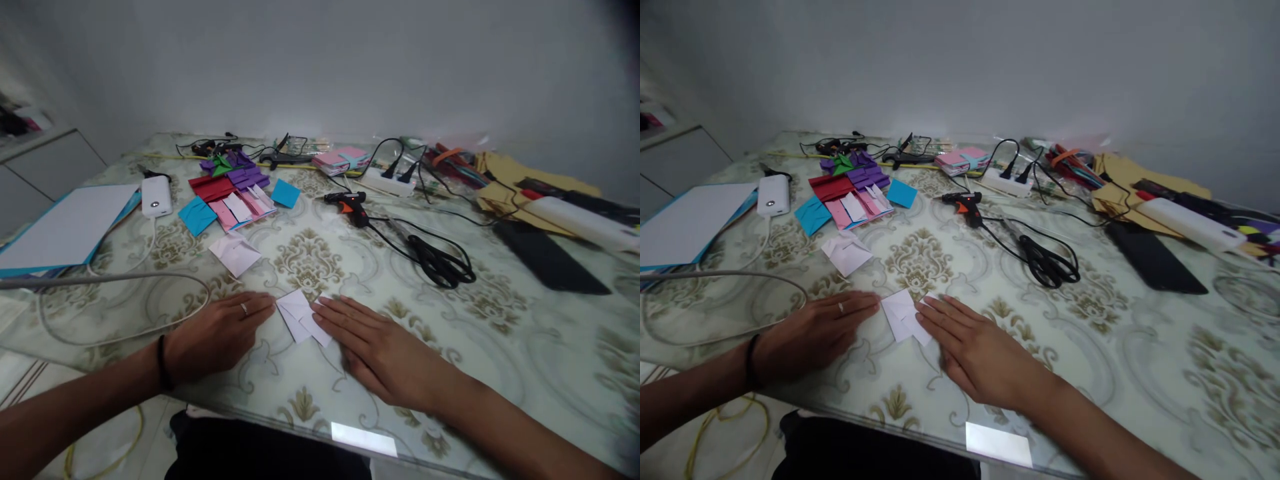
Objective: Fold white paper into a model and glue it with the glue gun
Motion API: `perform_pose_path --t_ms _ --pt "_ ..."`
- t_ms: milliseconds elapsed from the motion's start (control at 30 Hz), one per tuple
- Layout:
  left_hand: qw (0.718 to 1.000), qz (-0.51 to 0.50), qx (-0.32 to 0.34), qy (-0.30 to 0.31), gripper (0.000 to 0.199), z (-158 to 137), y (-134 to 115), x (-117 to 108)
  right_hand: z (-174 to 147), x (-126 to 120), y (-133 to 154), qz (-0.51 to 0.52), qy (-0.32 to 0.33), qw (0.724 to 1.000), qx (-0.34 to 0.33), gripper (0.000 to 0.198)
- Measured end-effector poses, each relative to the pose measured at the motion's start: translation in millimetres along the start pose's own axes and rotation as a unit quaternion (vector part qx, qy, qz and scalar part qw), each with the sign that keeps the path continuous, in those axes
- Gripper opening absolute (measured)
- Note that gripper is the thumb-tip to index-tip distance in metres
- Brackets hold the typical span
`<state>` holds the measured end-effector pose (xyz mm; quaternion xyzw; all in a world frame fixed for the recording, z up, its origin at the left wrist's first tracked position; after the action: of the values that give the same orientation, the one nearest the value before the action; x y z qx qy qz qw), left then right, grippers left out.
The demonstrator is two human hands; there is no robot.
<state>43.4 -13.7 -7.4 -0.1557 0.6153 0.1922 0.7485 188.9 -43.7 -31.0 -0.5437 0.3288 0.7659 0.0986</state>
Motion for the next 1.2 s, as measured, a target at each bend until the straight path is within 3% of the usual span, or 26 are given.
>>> perform_pose_path --t_ms 100,133,200,333,500,633,933,1200 --pt "0.997 0.008 -0.055 -0.055 0.038 7.5 5.7 -13.9 2.8 0.2 0.6 -0.005 0.002 1.0 -0.001 0.056" --pt "0.997 0.009 -0.046 -0.059 0.039 11.9 -0.1 -14.7 4.1 0.5 1.2 -0.009 0.004 1.0 -0.004 0.054" --pt "0.999 -0.007 -0.015 -0.037 0.048 21.0 -15.9 -8.0 6.2 0.8 2.1 -0.018 0.006 1.0 -0.008 0.052" --pt "0.999 -0.033 -0.018 0.04 0.06 26.9 -32.2 15.3 6.7 -0.3 2.8 -0.031 -0.001 1.0 0.003 0.05" --pt "0.996 -0.04 -0.019 0.077 0.079 20.1 -36.2 26.6 6.7 -2.7 7.1 -0.045 -0.021 0.998 0.038 0.05" --pt "0.995 -0.043 -0.013 0.09 0.089 17.7 -35.3 28.0 9.6 2.7 12.8 -0.033 -0.002 0.999 0.04 0.059" --pt "0.995 -0.052 0.021 0.08 0.074 13.1 -42.5 20.6 -1.2 11.8 11.0 -0.011 0.055 0.998 0.025 0.066" --pt "0.993 -0.023 0.004 0.119 0.081 -9.8 -32.2 18.9 -24.4 3.6 8.4 0.011 0.035 0.999 0.032 0.063"
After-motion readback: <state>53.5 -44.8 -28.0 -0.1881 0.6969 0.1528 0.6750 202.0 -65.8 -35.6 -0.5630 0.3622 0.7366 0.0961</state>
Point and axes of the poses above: each hand's wrist, its own z-axis towards the middle knuckle, its own x-axis out of the palm, y = z × x, the point moved 10 cm from there along z, towards the middle knuckle, and after that the axes turned 9 degrees about z, right-handed, at the moved point
